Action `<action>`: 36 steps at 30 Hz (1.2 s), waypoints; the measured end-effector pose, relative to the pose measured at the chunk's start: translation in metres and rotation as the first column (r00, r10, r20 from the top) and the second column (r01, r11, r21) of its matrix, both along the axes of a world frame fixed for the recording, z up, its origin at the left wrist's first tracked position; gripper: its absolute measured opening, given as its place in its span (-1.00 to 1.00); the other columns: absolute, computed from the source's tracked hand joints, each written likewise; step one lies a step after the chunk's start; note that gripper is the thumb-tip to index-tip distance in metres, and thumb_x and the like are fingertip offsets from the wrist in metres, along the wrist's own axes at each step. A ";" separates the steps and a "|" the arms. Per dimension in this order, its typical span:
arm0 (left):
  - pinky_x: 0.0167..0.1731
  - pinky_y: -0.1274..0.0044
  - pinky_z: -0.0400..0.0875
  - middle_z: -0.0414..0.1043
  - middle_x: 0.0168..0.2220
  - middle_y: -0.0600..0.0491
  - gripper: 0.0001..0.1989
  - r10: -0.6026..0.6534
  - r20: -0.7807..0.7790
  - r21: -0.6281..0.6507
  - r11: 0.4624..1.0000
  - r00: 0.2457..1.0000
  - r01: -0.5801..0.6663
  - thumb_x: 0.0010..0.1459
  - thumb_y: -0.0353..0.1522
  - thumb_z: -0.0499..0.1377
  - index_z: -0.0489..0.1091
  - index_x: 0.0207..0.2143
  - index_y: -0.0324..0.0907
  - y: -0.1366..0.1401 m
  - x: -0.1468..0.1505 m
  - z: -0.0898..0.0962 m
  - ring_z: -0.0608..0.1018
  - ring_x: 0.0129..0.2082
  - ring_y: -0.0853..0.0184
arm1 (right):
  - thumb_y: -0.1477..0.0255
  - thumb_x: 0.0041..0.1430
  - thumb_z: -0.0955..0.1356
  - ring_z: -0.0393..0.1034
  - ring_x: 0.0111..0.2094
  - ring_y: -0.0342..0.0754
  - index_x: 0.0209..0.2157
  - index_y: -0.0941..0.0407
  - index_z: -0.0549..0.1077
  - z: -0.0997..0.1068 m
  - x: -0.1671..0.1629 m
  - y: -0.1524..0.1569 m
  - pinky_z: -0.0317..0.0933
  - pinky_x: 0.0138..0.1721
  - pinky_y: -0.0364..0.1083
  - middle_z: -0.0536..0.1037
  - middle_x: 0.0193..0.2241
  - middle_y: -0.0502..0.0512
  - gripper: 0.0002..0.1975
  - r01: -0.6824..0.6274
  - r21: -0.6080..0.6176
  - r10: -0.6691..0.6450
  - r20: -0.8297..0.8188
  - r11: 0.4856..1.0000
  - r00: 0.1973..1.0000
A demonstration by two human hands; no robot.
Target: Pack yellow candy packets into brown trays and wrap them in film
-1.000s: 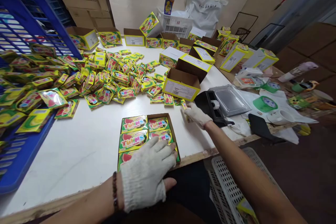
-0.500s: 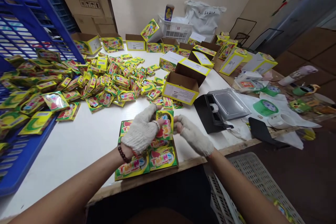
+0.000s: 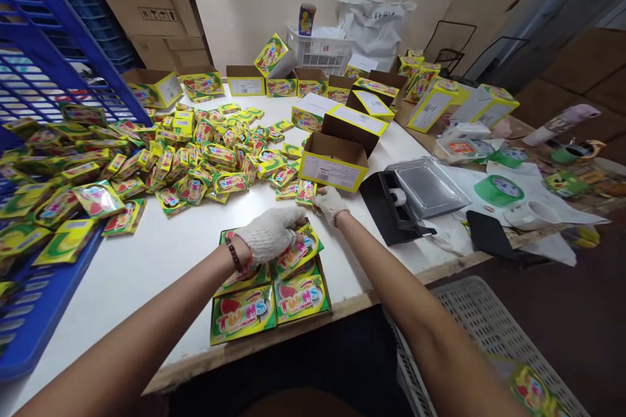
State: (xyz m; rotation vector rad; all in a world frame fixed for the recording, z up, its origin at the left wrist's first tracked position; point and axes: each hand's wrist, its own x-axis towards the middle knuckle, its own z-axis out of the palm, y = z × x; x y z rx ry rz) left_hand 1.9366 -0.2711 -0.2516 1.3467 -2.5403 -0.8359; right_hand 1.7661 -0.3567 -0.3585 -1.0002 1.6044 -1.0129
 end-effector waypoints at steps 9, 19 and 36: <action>-0.28 0.46 0.35 0.46 -0.27 -0.03 -0.76 -0.031 0.242 -0.158 0.985 0.970 0.071 0.01 -0.55 0.04 0.45 -0.35 -0.16 0.024 -0.017 -0.021 0.50 -0.26 0.23 | 0.40 -0.26 0.47 0.13 -0.65 -0.27 -0.44 0.14 0.39 0.013 -0.051 0.050 0.04 -0.66 -0.26 0.34 -0.63 -0.11 -0.72 -0.179 -0.005 0.175 0.227 0.984 0.958; -0.34 0.48 0.42 0.46 -0.26 0.02 -0.68 0.267 -0.460 0.133 0.964 0.847 -0.231 0.11 -0.22 0.14 0.34 -0.10 -0.17 0.020 -0.007 -0.006 0.50 -0.33 0.32 | 0.22 -0.09 0.47 0.30 -0.49 -0.19 -0.27 0.13 0.37 0.062 -0.034 0.108 0.19 -0.50 -0.18 0.47 -0.41 0.02 -0.61 -0.391 -0.307 0.471 0.258 0.868 0.843; -0.32 0.51 0.23 0.44 -0.40 0.04 -0.82 0.088 -0.017 -0.395 0.915 0.996 -0.088 0.13 -0.41 0.02 0.39 -0.45 -0.17 -0.011 0.028 -0.019 0.44 -0.35 0.31 | 0.45 0.08 0.31 0.32 -0.41 -0.11 -0.15 0.10 0.36 0.055 -0.007 0.089 0.21 -0.30 -0.10 0.41 -0.47 -0.06 -0.75 -0.520 -0.320 0.335 -0.484 0.792 0.808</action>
